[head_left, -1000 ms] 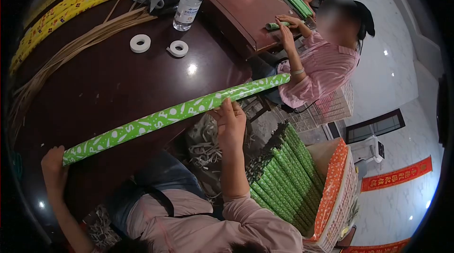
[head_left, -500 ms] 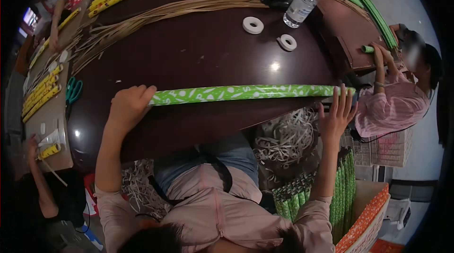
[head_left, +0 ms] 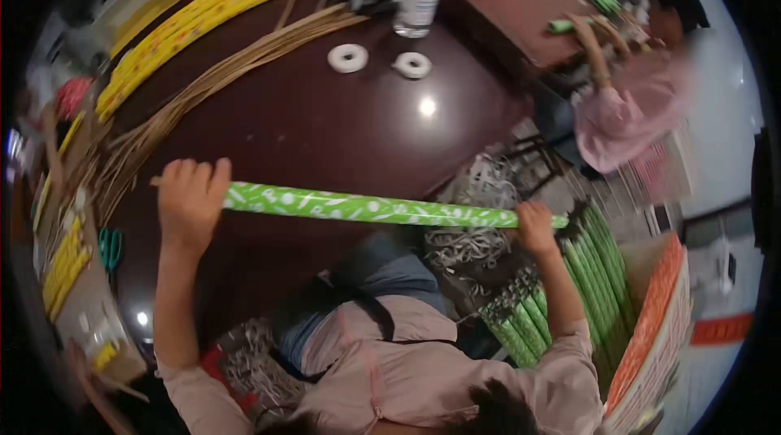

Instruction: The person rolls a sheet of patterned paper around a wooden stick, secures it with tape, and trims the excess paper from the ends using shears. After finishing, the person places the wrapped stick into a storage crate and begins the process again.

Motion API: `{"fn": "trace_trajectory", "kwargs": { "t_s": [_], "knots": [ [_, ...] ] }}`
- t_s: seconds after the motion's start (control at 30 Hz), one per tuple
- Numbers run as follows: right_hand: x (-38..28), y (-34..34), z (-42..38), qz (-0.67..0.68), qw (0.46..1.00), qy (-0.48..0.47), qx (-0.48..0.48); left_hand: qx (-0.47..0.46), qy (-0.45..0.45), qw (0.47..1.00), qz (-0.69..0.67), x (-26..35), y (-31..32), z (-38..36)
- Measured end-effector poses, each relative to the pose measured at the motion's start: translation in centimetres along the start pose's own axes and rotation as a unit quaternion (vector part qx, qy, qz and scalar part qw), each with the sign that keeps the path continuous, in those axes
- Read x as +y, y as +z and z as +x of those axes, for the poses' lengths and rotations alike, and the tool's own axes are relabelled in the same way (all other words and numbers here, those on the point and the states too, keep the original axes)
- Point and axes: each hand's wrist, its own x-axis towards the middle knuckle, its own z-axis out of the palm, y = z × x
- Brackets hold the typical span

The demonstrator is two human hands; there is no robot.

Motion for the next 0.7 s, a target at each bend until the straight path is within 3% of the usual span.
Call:
{"fn": "trace_trajectory", "kwargs": {
  "t_s": [0.07,0.1,0.2,0.3,0.37,0.43,0.47,0.53,0.6,0.63,0.67,0.7],
  "knots": [
    [-3.9,-0.1,-2.9,0.08,0.989,0.112,-0.053,0.077,-0.035,0.995,0.049,-0.1,0.6,3.0],
    [-5.8,0.0,-4.0,0.105,0.985,0.133,-0.018,0.139,-0.06,0.987,0.059,-0.1,1.2,4.6],
    [-11.4,-0.4,-7.0,0.153,0.948,0.276,-0.04,0.168,-0.085,0.975,0.115,-1.0,2.7,9.0],
    [-16.9,-0.7,-10.8,0.199,0.905,0.373,0.056,0.177,-0.057,0.981,0.062,2.6,4.3,12.0],
    [-21.0,0.3,-14.4,0.198,0.872,0.446,0.038,0.304,0.013,0.952,-0.025,6.3,4.7,12.1],
    [-24.9,-0.6,-15.1,0.296,0.761,0.576,0.041,0.378,0.064,0.92,-0.079,9.6,5.0,11.4],
    [-26.4,-1.3,-14.9,0.345,0.698,0.624,0.069,0.343,0.097,0.924,-0.137,11.1,5.9,10.6],
    [-27.1,-0.4,-15.2,0.341,0.682,0.638,0.105,0.306,0.125,0.923,-0.197,12.6,6.6,9.3],
    [-26.4,-0.1,-14.9,0.379,0.556,0.717,0.182,0.152,0.225,0.936,-0.226,13.5,6.6,8.6],
    [-26.1,-0.1,-14.9,0.391,0.494,0.746,0.215,0.132,0.23,0.931,-0.25,13.6,7.0,8.5],
    [-25.3,-0.7,-14.7,0.389,0.494,0.747,0.216,0.134,0.23,0.931,-0.251,13.7,7.0,8.4],
    [-24.6,-1.2,-14.5,0.381,0.428,0.783,0.243,0.126,0.215,0.933,-0.261,13.7,7.1,8.4]
  ]
}}
